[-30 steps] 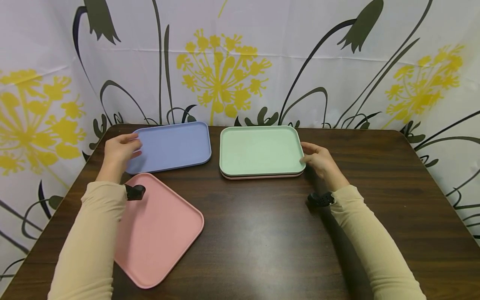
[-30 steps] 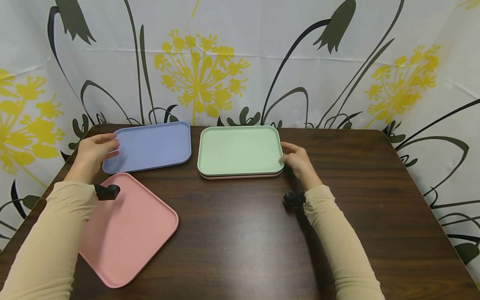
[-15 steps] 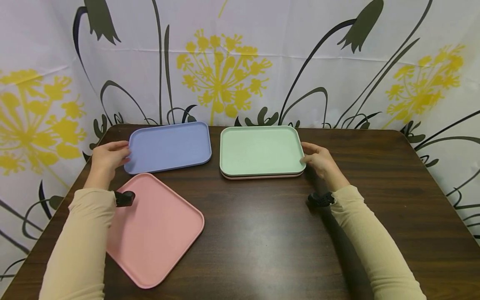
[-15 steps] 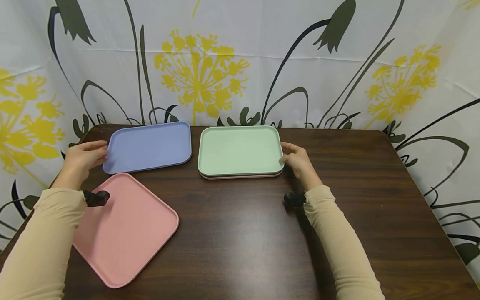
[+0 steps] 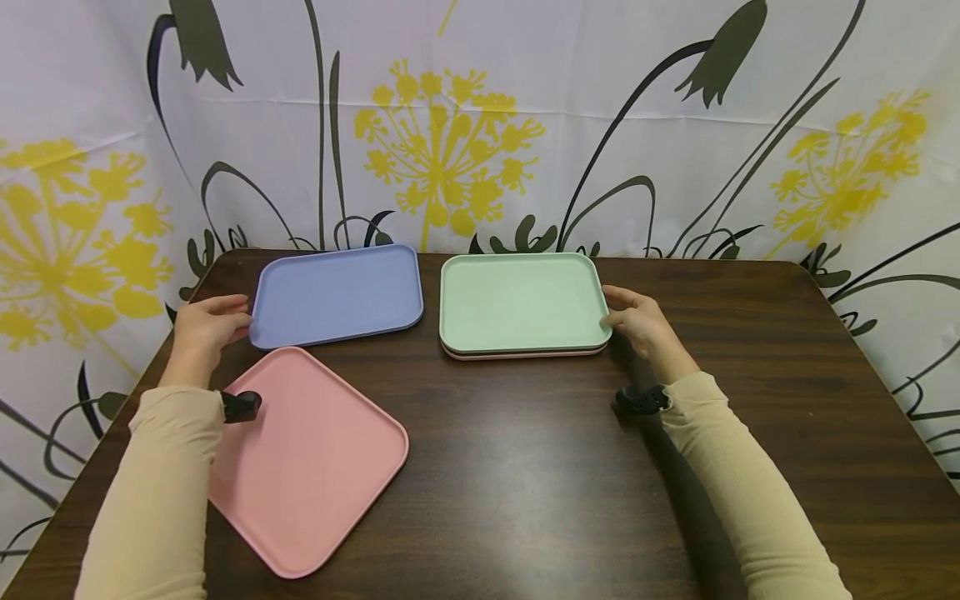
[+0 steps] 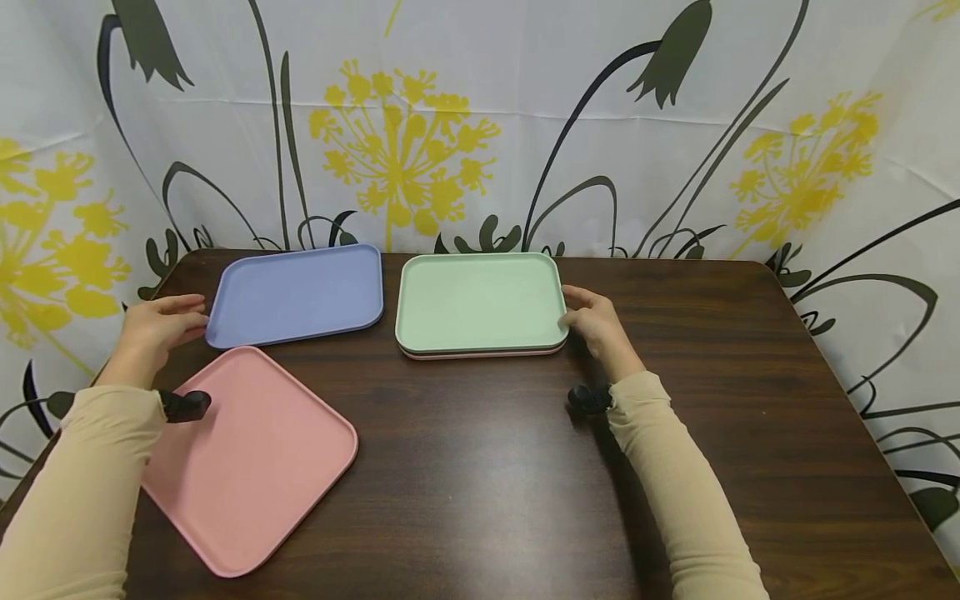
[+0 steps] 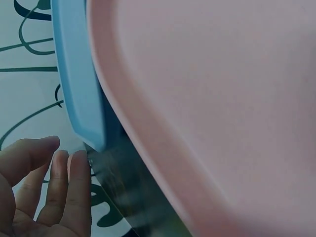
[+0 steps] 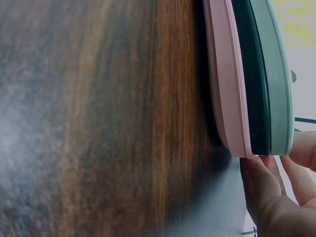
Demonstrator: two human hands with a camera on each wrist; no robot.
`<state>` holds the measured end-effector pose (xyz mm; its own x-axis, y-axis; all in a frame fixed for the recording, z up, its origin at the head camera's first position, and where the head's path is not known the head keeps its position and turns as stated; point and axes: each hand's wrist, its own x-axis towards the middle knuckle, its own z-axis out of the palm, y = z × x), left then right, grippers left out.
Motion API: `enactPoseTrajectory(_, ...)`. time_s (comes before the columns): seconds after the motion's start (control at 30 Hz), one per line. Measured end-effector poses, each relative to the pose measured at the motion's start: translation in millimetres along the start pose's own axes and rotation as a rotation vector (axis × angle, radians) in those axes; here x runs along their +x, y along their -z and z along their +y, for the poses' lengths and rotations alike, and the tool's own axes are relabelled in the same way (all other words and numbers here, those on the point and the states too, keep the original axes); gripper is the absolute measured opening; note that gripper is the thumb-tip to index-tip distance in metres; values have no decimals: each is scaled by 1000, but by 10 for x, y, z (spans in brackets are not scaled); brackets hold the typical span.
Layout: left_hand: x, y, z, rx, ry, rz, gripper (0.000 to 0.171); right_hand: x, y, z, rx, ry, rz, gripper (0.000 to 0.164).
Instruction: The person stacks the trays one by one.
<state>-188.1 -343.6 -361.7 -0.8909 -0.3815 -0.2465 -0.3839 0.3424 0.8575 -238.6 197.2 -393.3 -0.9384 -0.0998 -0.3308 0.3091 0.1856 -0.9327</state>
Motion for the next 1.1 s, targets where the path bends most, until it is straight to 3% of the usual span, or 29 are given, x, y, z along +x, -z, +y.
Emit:
enactPoseTrajectory(0.5, 32, 65, -157, 105, -13, -9, 55, 10, 3, 5, 9, 0, 0, 69)
enactPoseTrajectory(0.8, 40, 13, -196, 183, -34, -36, 55, 13, 14, 9, 11, 4, 1, 69)
enactPoseTrajectory(1.1, 45, -6, -229, 167, -28, -58, 57, 9, 7, -1, 12, 8, -5, 68)
